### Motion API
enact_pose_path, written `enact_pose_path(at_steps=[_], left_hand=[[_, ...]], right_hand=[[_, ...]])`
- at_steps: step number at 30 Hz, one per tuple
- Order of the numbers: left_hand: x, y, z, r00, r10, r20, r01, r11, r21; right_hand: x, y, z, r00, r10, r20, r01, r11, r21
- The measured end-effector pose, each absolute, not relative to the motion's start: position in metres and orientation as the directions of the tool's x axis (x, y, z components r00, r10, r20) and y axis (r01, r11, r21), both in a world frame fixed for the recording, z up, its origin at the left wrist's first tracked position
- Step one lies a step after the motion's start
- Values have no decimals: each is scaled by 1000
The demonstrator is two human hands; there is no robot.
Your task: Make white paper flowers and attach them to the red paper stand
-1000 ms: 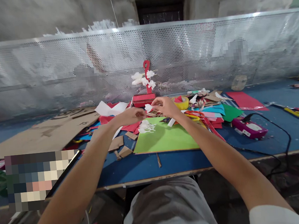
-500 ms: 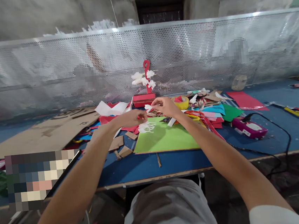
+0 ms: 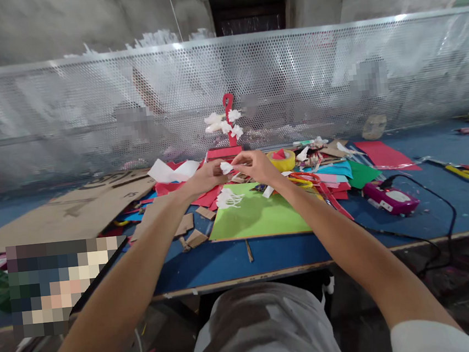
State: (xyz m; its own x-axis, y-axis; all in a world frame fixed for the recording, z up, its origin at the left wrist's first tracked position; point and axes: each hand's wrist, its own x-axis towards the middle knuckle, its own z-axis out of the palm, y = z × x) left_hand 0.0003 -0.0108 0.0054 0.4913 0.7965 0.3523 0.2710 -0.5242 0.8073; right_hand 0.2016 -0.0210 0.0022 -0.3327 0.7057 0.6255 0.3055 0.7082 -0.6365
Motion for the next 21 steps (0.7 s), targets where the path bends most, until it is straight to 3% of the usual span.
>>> enact_pose_path(at_steps=[4, 10, 21], left_hand=[[2, -12, 6, 442, 826, 349, 198, -470, 861], [1, -12, 9, 413, 828, 379, 170, -479, 861], [0, -18, 10, 458, 786, 415, 168, -535, 828]], right_hand=[[201, -23, 2, -342, 698, 630, 297, 716, -632], [202, -23, 2, -350, 722, 597, 261, 687, -678], [203, -20, 2, -307, 728, 613, 340, 686, -643]])
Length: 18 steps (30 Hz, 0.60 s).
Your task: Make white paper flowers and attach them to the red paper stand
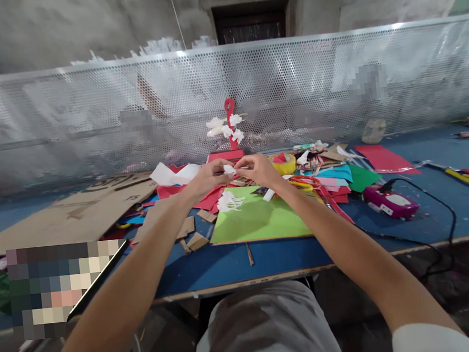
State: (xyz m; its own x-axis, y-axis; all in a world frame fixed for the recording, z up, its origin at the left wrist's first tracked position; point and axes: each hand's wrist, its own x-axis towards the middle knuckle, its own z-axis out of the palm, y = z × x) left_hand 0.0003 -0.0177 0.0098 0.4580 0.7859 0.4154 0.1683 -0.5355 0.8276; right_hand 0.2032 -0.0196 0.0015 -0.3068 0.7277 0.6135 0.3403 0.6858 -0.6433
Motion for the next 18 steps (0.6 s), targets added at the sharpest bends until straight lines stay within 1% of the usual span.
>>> enact_pose_path(at_steps=[4, 9, 18], left_hand=[[3, -17, 10, 437, 786, 438, 194, -557, 807], [5, -16, 10, 410, 762, 501, 211, -614, 761], [4, -14, 9, 425, 739, 522, 212, -642, 737]], right_hand=[[203, -21, 2, -317, 724, 613, 335, 690, -642], [203, -19, -1, -330, 714, 618, 249, 697, -672], [203, -20, -1, -303, 745, 594, 258, 664, -702]])
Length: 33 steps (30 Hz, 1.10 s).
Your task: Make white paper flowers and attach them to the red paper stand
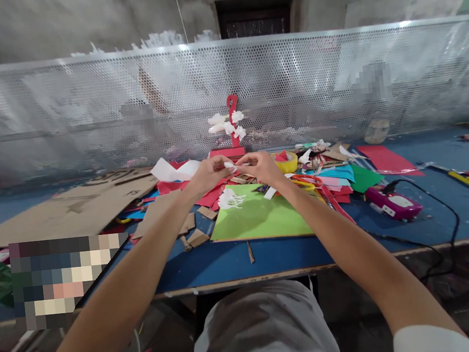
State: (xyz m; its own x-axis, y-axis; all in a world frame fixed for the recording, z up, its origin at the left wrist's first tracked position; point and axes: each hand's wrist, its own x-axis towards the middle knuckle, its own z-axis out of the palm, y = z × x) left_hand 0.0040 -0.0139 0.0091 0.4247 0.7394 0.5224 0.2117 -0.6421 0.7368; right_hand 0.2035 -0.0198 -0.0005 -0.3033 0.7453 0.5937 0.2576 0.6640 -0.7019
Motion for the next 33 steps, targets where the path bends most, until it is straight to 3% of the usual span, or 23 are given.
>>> enact_pose_path(at_steps=[3, 5, 9, 11, 13, 18, 26, 33], left_hand=[[-1, -7, 7, 476, 722, 502, 242, -656, 715], [-8, -3, 5, 518, 731, 444, 366, -659, 657], [-22, 3, 2, 512, 838, 186, 760, -543, 357], [-26, 3, 2, 527, 848, 45, 814, -520, 259], [-27, 4, 3, 568, 823, 5, 799, -553, 237], [-28, 6, 5, 625, 775, 91, 722, -618, 311], [-23, 6, 4, 646, 735, 208, 511, -618, 598], [-9, -3, 3, 541, 791, 284, 439, -554, 707]], right_hand=[[204, -19, -1, -300, 747, 593, 252, 662, -706], [206, -16, -1, -282, 749, 600, 246, 661, -709], [210, -13, -1, -273, 748, 605, 269, 663, -699], [211, -13, -1, -275, 753, 598, 307, 658, -687], [211, -14, -1, -276, 760, 588, 330, 650, -685], [211, -13, -2, -285, 775, 564, 304, 631, -714], [213, -10, -5, -239, 790, 565, 243, 612, -753], [207, -14, 0, -220, 777, 591, 207, 629, -750]])
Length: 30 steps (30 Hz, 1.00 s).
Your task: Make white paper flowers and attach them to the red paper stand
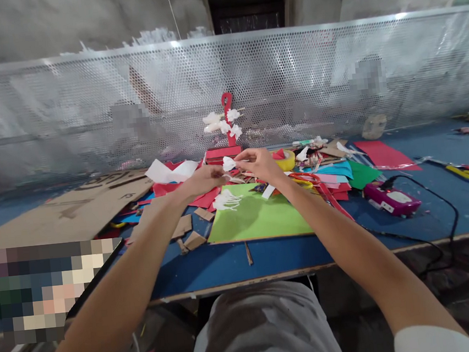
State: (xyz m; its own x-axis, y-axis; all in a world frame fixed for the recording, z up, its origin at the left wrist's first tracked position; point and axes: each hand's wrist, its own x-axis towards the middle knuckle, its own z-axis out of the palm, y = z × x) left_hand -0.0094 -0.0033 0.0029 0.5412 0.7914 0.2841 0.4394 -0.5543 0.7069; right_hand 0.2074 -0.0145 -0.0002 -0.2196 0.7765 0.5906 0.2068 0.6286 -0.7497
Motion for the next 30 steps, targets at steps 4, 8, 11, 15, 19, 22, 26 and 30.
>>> enact_pose_path(at_steps=[4, 8, 11, 15, 19, 22, 26, 30], left_hand=[[5, -8, -3, 505, 825, 253, 241, -416, 877], [15, -15, -2, 408, 880, 242, 75, -297, 952], [17, -19, 1, 344, 904, 253, -24, -261, 965], [17, -23, 4, 294, 926, 236, -98, -217, 971], [18, -24, 5, 273, 936, 221, -117, -196, 974], [18, -23, 5, 281, 935, 218, -118, -192, 974], [15, -22, 6, 331, 918, 219, -49, -214, 975], [7, -16, 8, 400, 885, 238, 75, -291, 954]], right_hand=[[202, -19, 3, -210, 747, 630, 219, 664, -715], [199, -21, 3, -213, 721, 659, 227, 692, -685], [198, -21, 2, -218, 726, 652, 234, 688, -687], [198, -20, -1, -219, 723, 655, 259, 691, -675], [201, -15, -3, -222, 725, 652, 241, 689, -684], [202, -13, -4, -229, 738, 635, 223, 675, -703], [203, -13, -3, -227, 738, 636, 248, 675, -695], [204, -15, -1, -219, 723, 655, 287, 689, -665]])
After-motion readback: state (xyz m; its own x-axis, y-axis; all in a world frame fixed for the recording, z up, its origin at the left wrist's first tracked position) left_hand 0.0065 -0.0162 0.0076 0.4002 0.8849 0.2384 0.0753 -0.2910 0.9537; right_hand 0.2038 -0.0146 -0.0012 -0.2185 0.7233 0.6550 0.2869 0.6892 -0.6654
